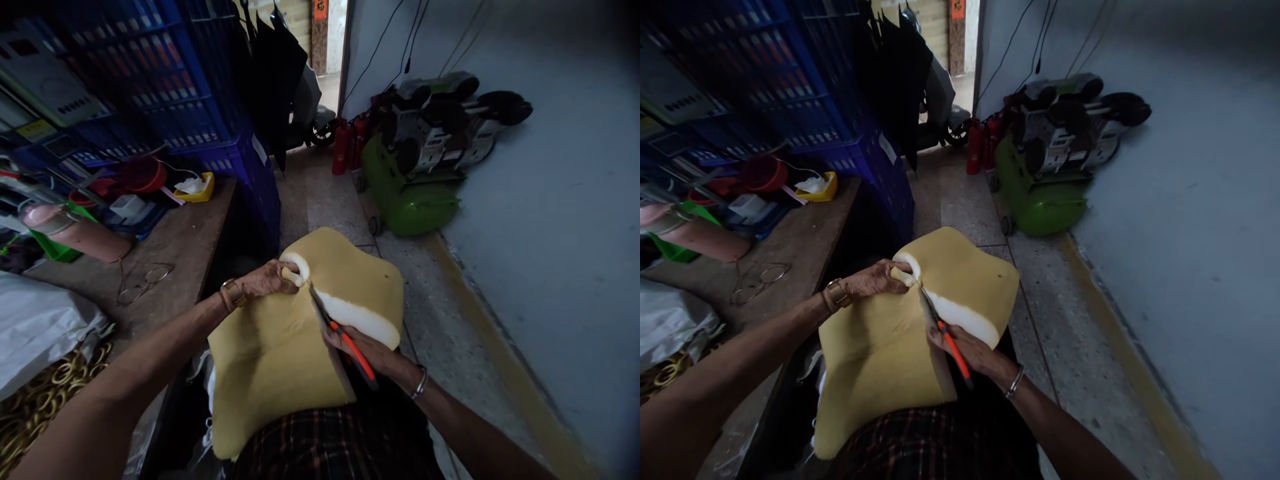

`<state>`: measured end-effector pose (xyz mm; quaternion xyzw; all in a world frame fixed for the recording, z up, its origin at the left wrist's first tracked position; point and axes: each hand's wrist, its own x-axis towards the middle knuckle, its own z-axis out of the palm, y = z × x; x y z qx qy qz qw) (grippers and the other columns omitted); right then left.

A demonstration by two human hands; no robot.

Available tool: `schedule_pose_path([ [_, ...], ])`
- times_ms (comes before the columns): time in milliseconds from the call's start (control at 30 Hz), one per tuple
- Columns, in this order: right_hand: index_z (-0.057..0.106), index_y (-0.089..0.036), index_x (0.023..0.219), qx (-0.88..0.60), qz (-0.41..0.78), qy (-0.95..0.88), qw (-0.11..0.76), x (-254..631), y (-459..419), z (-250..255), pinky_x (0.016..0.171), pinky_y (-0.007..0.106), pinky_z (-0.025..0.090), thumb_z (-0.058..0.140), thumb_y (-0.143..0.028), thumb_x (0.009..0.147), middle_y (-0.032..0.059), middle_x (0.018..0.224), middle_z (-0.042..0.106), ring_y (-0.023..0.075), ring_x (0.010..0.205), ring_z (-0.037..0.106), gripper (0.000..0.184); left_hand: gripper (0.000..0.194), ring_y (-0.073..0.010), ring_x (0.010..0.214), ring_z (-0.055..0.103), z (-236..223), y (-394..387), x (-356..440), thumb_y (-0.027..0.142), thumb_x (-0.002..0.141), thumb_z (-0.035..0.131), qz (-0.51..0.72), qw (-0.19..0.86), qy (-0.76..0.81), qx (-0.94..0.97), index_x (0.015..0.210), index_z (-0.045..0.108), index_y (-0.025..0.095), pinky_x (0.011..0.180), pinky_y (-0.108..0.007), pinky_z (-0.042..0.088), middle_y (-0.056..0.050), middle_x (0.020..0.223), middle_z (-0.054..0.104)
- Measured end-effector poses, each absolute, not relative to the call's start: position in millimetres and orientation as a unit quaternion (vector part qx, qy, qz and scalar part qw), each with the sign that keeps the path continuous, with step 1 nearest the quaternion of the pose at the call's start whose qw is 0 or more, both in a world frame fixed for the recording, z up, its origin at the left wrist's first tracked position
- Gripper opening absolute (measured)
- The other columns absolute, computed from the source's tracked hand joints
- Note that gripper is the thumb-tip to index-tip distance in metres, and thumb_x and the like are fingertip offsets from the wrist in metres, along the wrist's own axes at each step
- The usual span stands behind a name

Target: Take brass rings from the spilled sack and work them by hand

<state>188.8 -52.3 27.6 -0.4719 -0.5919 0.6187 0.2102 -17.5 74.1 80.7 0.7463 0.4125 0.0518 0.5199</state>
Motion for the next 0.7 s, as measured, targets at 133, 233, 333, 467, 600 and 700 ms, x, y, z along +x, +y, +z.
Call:
schedule_pose_path([
  [133, 0.059, -0.016, 0.083, -0.488, 0.610, -0.594, 0.191, 185.9, -46.1, 28.1, 0.084, 0.037, 0.042, 0.038, -0.071, 0.075, 0.0056, 0.086, 0.061, 0.0229, 0.085, 0.054, 0.059, 0.028, -0.0089, 0.061, 0.045, 80.7, 74.3, -21.2, 0.024, 0.067, 0.060, 0.072, 0.540, 0.408, 0.733, 0.093, 0.062, 0.014, 0.055, -0.020, 0.037, 0.003, 0.071, 0.053],
  [233, 0.060, -0.017, 0.091, -0.486, 0.615, -0.599, 0.164, 190.5, -43.9, 25.7, 0.090, 0.038, 0.040, 0.040, -0.068, 0.076, 0.0063, 0.093, 0.061, 0.0233, 0.092, 0.053, 0.057, 0.026, -0.0091, 0.061, 0.046, 80.1, 72.4, -23.6, 0.023, 0.067, 0.060, 0.090, 0.562, 0.418, 0.708, 0.092, 0.062, 0.015, 0.056, -0.020, 0.038, 0.003, 0.071, 0.053],
  [333, 0.060, -0.017, 0.096, -0.469, 0.621, -0.611, 0.144, 195.3, -44.9, 23.9, 0.094, 0.037, 0.037, 0.037, -0.065, 0.079, 0.0068, 0.099, 0.059, 0.0232, 0.097, 0.052, 0.056, 0.024, -0.0093, 0.062, 0.047, 78.9, 70.2, -24.7, 0.022, 0.066, 0.061, 0.107, 0.582, 0.426, 0.684, 0.089, 0.061, 0.015, 0.058, -0.021, 0.039, 0.003, 0.072, 0.054],
  [467, 0.060, -0.018, 0.098, -0.459, 0.618, -0.626, 0.124, 199.1, -49.7, 18.7, 0.093, 0.037, 0.037, 0.033, -0.064, 0.082, 0.0071, 0.099, 0.060, 0.0232, 0.097, 0.052, 0.056, 0.023, -0.0089, 0.063, 0.047, 77.5, 68.6, -24.2, 0.024, 0.067, 0.063, 0.117, 0.596, 0.411, 0.680, 0.088, 0.062, 0.014, 0.060, -0.021, 0.039, 0.002, 0.073, 0.054],
  [600, 0.060, -0.018, 0.092, -0.455, 0.623, -0.622, 0.132, 202.6, -53.5, 16.8, 0.088, 0.034, 0.041, 0.034, -0.066, 0.081, 0.0059, 0.097, 0.061, 0.0212, 0.092, 0.053, 0.056, 0.028, -0.0092, 0.064, 0.047, 76.9, 68.5, -22.4, 0.024, 0.067, 0.063, 0.112, 0.589, 0.408, 0.688, 0.093, 0.062, 0.014, 0.061, -0.021, 0.039, 0.002, 0.074, 0.055],
  [700, 0.060, -0.018, 0.082, -0.468, 0.615, -0.614, 0.161, 202.9, -54.0, 22.0, 0.084, 0.032, 0.043, 0.037, -0.066, 0.079, 0.0040, 0.088, 0.061, 0.0194, 0.084, 0.054, 0.054, 0.030, -0.0095, 0.065, 0.048, 77.1, 69.6, -22.1, 0.025, 0.067, 0.063, 0.105, 0.578, 0.404, 0.701, 0.094, 0.062, 0.014, 0.062, -0.022, 0.040, 0.002, 0.074, 0.055],
])
